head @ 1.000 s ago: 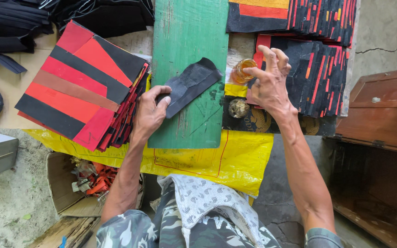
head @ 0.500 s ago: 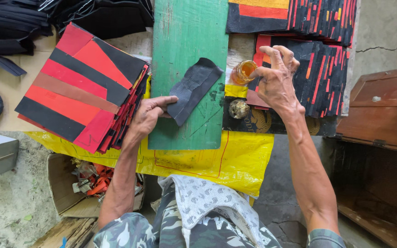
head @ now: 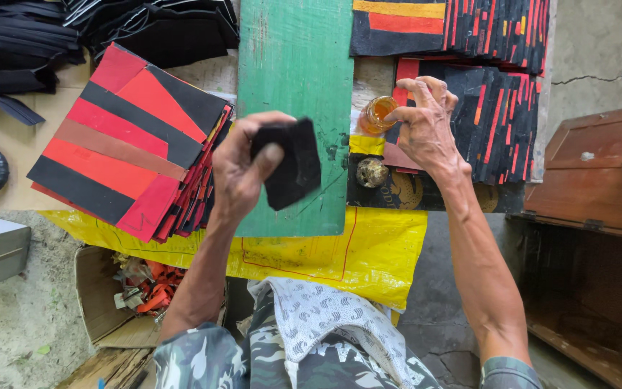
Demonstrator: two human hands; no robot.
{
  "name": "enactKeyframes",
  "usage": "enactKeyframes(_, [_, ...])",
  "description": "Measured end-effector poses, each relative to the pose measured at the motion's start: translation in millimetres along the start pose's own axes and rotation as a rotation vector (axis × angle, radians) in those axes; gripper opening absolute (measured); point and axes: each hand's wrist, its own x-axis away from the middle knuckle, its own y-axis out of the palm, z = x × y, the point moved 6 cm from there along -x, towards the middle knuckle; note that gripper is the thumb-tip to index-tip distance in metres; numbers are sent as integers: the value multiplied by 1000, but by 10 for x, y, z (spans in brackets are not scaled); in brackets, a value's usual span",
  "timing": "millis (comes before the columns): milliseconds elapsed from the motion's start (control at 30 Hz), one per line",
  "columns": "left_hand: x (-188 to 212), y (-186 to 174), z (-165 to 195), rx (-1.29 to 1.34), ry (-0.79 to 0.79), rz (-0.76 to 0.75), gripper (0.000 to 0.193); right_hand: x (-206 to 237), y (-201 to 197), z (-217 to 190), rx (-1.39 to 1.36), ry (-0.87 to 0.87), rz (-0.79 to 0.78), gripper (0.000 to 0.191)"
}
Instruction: The person sits at a workbench and assembles layered foam pieces. They pick up black foam pieces, apply glue from a small jar, press the pieces onto patterned red, black and yellow foam sheets, and stack the finished sheets on the table.
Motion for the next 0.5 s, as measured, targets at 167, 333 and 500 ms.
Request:
enactKeyframes(167, [-122,159,-406,231,-163,154,45,-13,85,56,-11,15,-85,39])
enactKeyframes(333, [-98,347,-734,255,-325,95,31,-27,38,35,-45,4,-54,39])
enactKeyframes(500, [-24,526,-790,545,-427,-146,61,50,-332,-147,-397,134,238,32])
